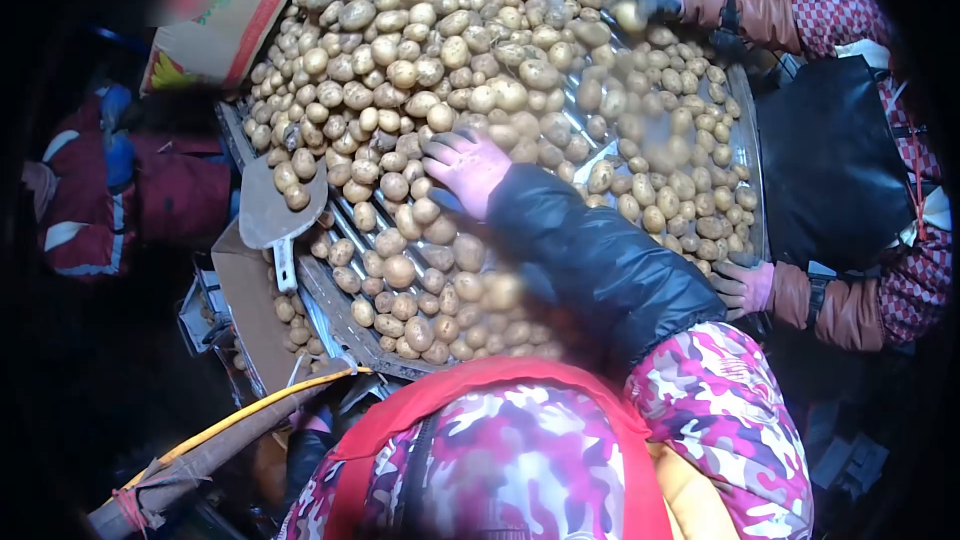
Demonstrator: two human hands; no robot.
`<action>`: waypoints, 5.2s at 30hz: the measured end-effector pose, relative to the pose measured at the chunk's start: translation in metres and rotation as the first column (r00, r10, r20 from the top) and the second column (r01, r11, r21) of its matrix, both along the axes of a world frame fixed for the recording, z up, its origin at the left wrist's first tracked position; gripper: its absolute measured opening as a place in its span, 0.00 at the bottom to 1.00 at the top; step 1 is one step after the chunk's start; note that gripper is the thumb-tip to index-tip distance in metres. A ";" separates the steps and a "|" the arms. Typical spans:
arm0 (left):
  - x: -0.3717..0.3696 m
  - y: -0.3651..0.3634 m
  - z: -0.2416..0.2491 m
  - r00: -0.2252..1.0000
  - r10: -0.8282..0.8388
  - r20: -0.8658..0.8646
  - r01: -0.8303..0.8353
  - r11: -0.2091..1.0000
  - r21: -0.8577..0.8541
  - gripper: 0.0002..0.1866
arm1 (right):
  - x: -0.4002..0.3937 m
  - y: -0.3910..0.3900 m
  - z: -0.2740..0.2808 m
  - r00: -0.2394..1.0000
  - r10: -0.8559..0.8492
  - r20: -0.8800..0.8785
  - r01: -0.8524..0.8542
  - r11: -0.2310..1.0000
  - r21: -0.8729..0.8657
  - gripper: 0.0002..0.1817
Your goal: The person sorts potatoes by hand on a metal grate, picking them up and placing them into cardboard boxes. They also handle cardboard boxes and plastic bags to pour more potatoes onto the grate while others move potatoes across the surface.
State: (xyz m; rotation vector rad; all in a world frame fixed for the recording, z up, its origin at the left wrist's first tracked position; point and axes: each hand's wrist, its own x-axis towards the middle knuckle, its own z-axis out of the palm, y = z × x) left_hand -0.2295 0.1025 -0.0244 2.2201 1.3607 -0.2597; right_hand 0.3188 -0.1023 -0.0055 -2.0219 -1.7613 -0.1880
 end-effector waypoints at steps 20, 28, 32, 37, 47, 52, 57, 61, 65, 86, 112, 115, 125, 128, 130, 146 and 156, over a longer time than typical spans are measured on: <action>0.124 -0.101 0.062 0.675 -0.585 0.450 0.382 0.799 0.464 0.12 | 0.102 -0.148 0.026 0.610 -0.767 0.197 0.765 0.506 -0.399 0.30; 0.218 -0.109 0.077 0.535 -0.692 0.486 0.642 0.706 0.299 0.15 | 0.130 -0.041 0.029 0.770 -0.616 -0.167 0.559 0.778 -0.287 0.34; 0.254 -0.114 0.063 0.633 -0.498 0.593 0.579 0.813 0.066 0.17 | 0.136 -0.036 0.031 0.745 -0.645 -0.170 0.548 0.737 -0.396 0.30; 0.280 -0.132 0.059 0.815 0.098 0.572 0.341 0.717 -0.608 0.19 | 0.099 -0.076 0.008 0.634 -0.618 -0.464 0.604 0.771 -0.203 0.25; 0.272 -0.129 0.025 0.664 0.590 0.459 0.309 0.342 -0.887 0.34 | -0.071 -0.058 0.058 0.900 -0.015 -0.436 -0.001 0.999 -0.036 0.26; 0.270 -0.123 0.071 0.584 0.464 0.666 0.494 0.448 -0.745 0.38 | -0.040 -0.014 0.038 0.970 -0.213 -0.117 0.130 0.861 -0.491 0.19; 0.259 -0.123 0.068 0.596 0.426 0.681 0.427 0.550 -0.718 0.44 | -0.019 -0.014 0.025 0.880 -0.218 -0.423 0.051 0.927 -0.371 0.21; 0.252 -0.130 0.076 0.663 0.487 0.569 0.367 0.450 -0.814 0.35 | -0.017 -0.052 0.018 0.099 -0.080 -0.992 -0.162 0.982 -0.095 0.28; 0.257 -0.135 0.065 0.667 0.186 0.721 0.533 0.558 -0.636 0.27 | -0.060 -0.080 0.060 -0.583 -0.094 -0.807 0.012 0.992 -0.124 0.32; 0.164 -0.146 0.079 0.562 0.455 0.691 0.495 0.484 -0.722 0.25 | -0.113 -0.069 0.046 0.262 0.012 -0.965 -0.213 0.976 -0.046 0.26; -0.175 0.147 -0.024 -0.202 0.730 0.653 -0.388 0.552 -0.738 0.17 | -0.148 -0.112 0.022 0.979 -0.050 -0.196 -0.021 0.939 -0.344 0.25; -0.141 0.094 -0.069 0.529 0.155 0.834 -0.124 0.987 -0.105 0.08 | -0.158 -0.111 0.017 0.972 0.189 -0.140 -0.225 0.918 -0.326 0.33; 0.144 -0.127 0.076 0.815 -0.203 0.542 0.438 0.829 -0.349 0.17 | -0.092 -0.124 0.000 0.963 0.175 0.204 -0.105 0.945 -0.311 0.32; 0.190 -0.119 0.073 0.723 -0.389 0.571 0.523 0.848 -0.085 0.18 | -0.040 -0.141 -0.005 0.945 -0.277 0.171 0.321 0.883 -0.341 0.27; 0.217 -0.111 0.068 0.681 -0.334 0.652 0.498 0.864 -0.078 0.19 | 0.011 -0.169 -0.017 0.846 -0.505 0.170 0.532 0.785 -0.318 0.27; 0.382 -0.089 0.048 0.815 -0.543 0.202 0.505 0.837 0.211 0.49 | 0.000 -0.183 -0.024 0.640 -0.744 -0.192 0.723 0.667 -0.180 0.44; 0.362 -0.170 0.042 0.012 -0.951 0.308 0.991 0.053 0.124 0.28 | -0.008 -0.053 -0.013 0.959 -0.211 -0.190 0.193 0.975 -0.108 0.36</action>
